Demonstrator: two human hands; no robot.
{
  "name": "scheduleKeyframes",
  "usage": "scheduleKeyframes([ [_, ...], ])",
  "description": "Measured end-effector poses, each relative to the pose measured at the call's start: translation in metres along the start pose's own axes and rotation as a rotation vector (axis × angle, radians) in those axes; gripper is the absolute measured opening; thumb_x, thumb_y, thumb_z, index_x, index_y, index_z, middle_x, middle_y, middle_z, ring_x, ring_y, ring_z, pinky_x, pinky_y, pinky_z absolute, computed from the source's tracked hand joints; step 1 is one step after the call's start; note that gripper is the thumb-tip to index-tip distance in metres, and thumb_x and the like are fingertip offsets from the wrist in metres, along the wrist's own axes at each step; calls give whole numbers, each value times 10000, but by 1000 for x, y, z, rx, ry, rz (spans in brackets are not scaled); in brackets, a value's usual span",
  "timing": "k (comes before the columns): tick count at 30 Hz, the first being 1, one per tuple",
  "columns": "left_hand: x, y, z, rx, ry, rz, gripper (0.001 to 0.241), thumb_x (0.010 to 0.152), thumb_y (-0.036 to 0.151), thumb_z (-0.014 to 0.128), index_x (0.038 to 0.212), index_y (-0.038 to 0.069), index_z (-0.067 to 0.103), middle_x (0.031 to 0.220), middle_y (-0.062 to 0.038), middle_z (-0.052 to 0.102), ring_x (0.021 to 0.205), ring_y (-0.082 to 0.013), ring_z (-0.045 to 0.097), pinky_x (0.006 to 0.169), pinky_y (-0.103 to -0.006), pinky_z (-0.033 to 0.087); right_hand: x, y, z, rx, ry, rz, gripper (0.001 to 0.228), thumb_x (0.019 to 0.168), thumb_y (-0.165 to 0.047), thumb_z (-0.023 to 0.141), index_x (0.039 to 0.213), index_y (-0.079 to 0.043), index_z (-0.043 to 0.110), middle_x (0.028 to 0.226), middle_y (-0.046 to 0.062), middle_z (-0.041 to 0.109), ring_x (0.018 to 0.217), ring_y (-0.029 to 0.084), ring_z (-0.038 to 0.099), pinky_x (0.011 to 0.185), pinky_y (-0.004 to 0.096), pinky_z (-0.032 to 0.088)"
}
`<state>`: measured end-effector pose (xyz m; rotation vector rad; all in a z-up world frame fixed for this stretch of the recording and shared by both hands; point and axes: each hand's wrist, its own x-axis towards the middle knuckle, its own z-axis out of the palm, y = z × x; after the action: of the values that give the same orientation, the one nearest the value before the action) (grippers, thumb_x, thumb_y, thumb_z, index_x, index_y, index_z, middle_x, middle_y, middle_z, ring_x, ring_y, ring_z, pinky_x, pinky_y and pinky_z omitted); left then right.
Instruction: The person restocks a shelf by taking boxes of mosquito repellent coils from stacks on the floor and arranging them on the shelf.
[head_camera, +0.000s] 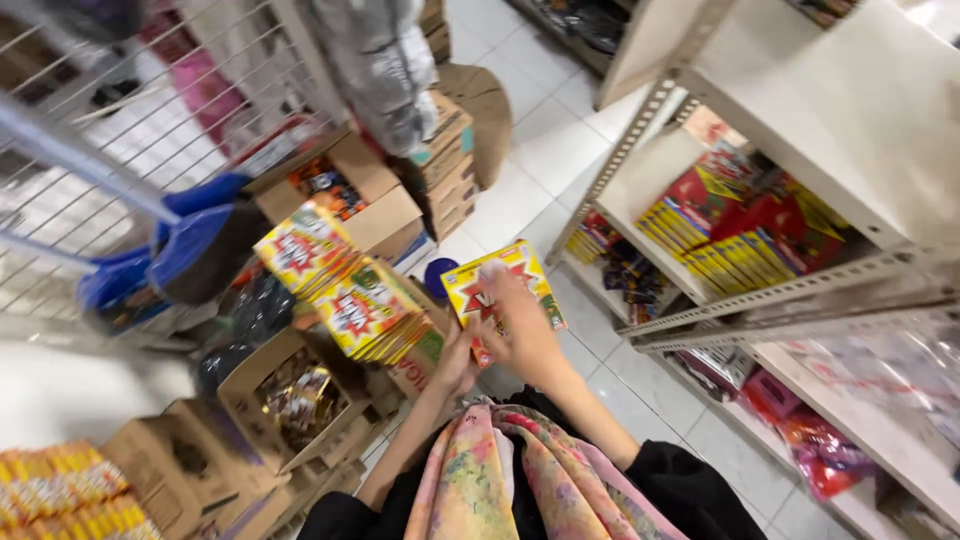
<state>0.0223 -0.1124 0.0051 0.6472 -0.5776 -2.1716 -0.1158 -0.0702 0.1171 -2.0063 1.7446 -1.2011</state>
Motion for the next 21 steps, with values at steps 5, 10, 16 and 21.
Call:
scheduleKeyframes([
  [5,36,-45,59,35,-154,31,574,1043,282,485,1557,177,250,1488,-99,481,1336,-253,558,1069,-431,498,-6,48,-65,-413,-129,0,702,928,-485,632,1532,-170,459,1594,112,446,1502,337,360,1242,604,159],
  [10,70,-85,97,41,-131,20,528,1073,236,473,1550,71,316,1458,-157,530,1292,-272,576,1059,-425,502,-27,139,-141,-455,84,326,746,970,-437,612,1589,-100,367,1664,206,298,1539,413,229,1179,653,133],
  [16,112,-124,155,77,-223,-60,522,1064,266,434,1544,91,331,1445,-128,539,1292,-243,584,1045,-404,503,-57,136,-171,-453,13,210,764,921,-481,627,1573,-165,387,1640,162,328,1550,345,227,1213,681,102],
  [21,139,-134,181,192,-280,-28,488,1062,232,491,1503,45,398,1409,-121,568,1269,-226,592,1044,-372,506,-68,176,-192,-498,2,354,734,915,-459,649,1563,-223,395,1640,157,348,1557,356,211,1209,662,79],
])
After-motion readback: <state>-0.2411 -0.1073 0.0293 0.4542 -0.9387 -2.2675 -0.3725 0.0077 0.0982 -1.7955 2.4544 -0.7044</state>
